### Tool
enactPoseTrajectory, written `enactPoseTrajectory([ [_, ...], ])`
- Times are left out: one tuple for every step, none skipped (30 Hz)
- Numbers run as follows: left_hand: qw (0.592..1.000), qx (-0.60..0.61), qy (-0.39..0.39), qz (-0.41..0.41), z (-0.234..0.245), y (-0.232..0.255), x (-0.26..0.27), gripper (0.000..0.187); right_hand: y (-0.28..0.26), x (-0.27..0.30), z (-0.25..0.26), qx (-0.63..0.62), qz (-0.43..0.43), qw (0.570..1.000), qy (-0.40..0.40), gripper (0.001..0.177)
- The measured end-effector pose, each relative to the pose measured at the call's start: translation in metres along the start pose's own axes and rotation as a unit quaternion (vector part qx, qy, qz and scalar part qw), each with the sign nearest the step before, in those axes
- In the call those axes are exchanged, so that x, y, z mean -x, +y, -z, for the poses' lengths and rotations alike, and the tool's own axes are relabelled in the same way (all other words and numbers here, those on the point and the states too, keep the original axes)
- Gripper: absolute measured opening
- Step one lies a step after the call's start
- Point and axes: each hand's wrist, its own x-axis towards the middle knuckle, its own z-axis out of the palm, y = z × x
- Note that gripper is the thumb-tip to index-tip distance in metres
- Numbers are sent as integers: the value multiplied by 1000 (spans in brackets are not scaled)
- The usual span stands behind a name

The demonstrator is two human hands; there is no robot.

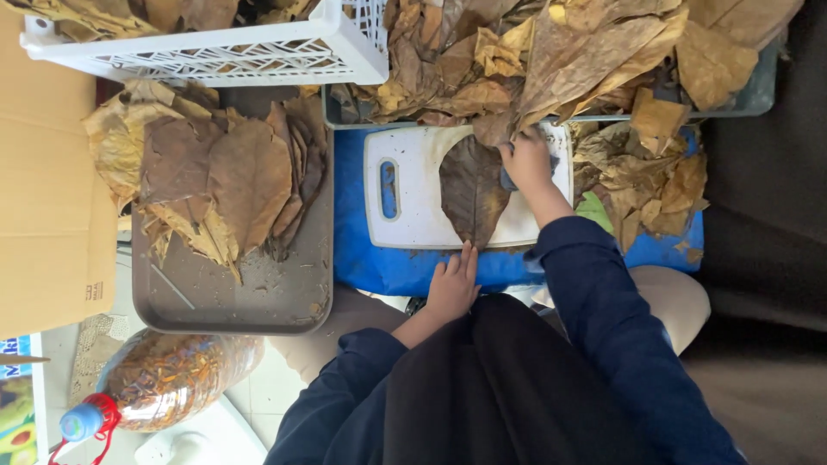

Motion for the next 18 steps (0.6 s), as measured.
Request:
enactPoseTrajectory([
  [1000, 10, -8, -8, -2, 0, 1, 85, -6, 1, 11, -55, -23, 998, -25, 36],
  [1000, 12, -9, -8, 1, 3, 5, 85, -9, 29, 2, -54, -23, 998, -27, 36],
  [999, 18, -26, -7, 4, 2, 2, 83, -10, 50, -8, -126, 46, 990, -37, 13],
  [999, 24, -42, -7, 6, 1, -2, 81, -10, 71, -18, -196, 115, 973, -47, 15],
  [999, 24, -41, -8, 0, 0, -3, 81, -28, 73, -4, -194, 115, 973, -46, 15],
  [999, 28, -37, -7, -6, 0, -5, 82, -46, 75, 9, -176, 211, 958, -77, 18],
  [999, 33, -38, -7, -12, 2, -2, 84, -66, 84, 23, -158, 301, 934, -108, 20],
  [998, 35, -41, -9, -14, 4, 1, 84, -58, 85, 9, -159, 297, 935, -110, 20],
  [999, 39, -31, -5, -15, 4, 1, 87, -52, 83, -7, -159, 303, 933, -115, 19],
  [999, 43, -21, 0, -15, 4, 1, 91, -45, 80, -23, -159, 309, 930, -120, 19],
  [999, 39, -22, -1, -13, 2, 0, 91, -40, 60, -28, -161, 309, 930, -116, 19],
  [999, 45, -24, 5, -9, 2, -1, 92, -35, 41, -32, -166, 275, 943, -92, 21],
  [998, 54, -27, 10, -6, 4, -1, 93, -29, 24, -35, -171, 241, 953, -71, 23],
  [998, 51, -28, 10, -3, 0, 0, 93, -29, 8, -35, -173, 240, 953, -69, 23],
  [999, 39, -31, 7, 0, 0, -1, 94, -27, -9, -33, -136, 141, 972, -125, 25],
  [999, 27, -33, 3, 2, -2, -2, 95, -25, -25, -31, -98, 40, 978, -178, 27],
  [999, 26, -30, 4, -6, -2, -2, 95, -34, -27, -17, -97, 41, 979, -176, 27],
  [999, 26, -38, -2, -14, -3, -2, 97, -42, -30, -3, -107, 17, 975, -193, 27],
])
